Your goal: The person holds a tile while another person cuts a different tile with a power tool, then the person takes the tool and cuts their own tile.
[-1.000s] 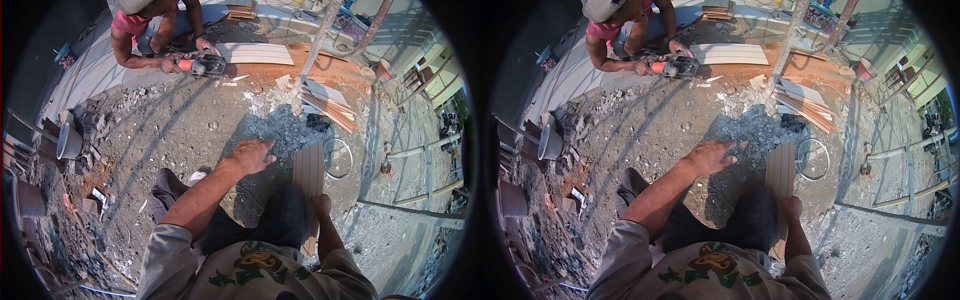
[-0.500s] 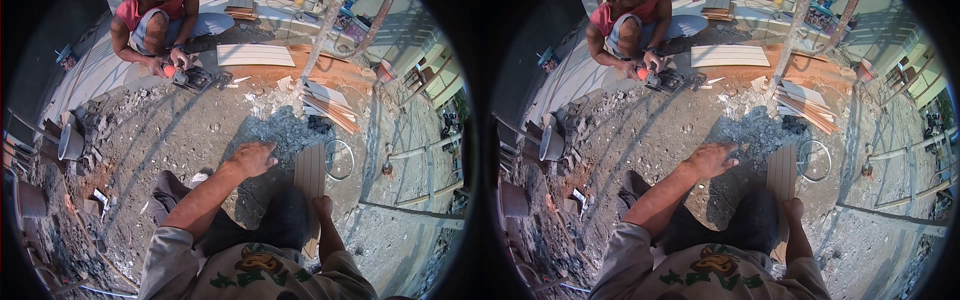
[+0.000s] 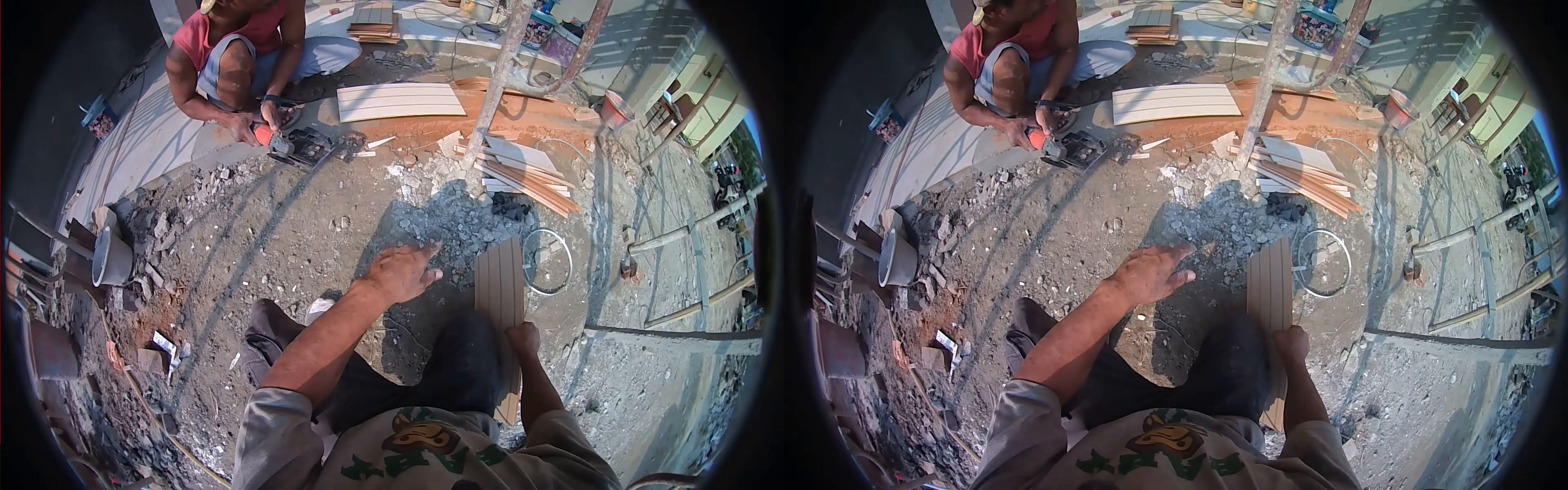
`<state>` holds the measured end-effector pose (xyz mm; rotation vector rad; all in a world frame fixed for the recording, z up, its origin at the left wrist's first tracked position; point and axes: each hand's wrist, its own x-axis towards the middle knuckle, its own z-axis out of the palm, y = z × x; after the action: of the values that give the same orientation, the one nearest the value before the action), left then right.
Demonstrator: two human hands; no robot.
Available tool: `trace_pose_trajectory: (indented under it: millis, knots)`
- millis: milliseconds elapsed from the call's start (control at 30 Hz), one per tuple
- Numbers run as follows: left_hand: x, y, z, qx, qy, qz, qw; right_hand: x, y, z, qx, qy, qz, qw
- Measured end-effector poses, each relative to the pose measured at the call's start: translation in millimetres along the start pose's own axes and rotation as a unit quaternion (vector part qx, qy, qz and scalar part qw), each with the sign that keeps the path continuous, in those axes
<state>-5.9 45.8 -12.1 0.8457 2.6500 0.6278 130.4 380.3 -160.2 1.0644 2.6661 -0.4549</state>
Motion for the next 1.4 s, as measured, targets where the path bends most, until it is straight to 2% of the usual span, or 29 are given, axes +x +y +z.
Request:
trace_pose_trajectory:
  millis: [233, 767, 1400]
  knots:
    - [1, -4, 8, 0.007, 0.036, 0.024, 0.999, 1, 2, 1, 0.002, -0.003, 0.000, 1.000]
    - [-2, 3, 1, 0.005, -0.011, -0.025, 1.000, 7, 9, 8, 0.016, 0.003, -0.025, 1.000]
    - [-3, 2, 5, -0.021, 0.008, -0.001, 1.000, 3, 5, 4, 0.013, 0.024, -0.009, 1.000]
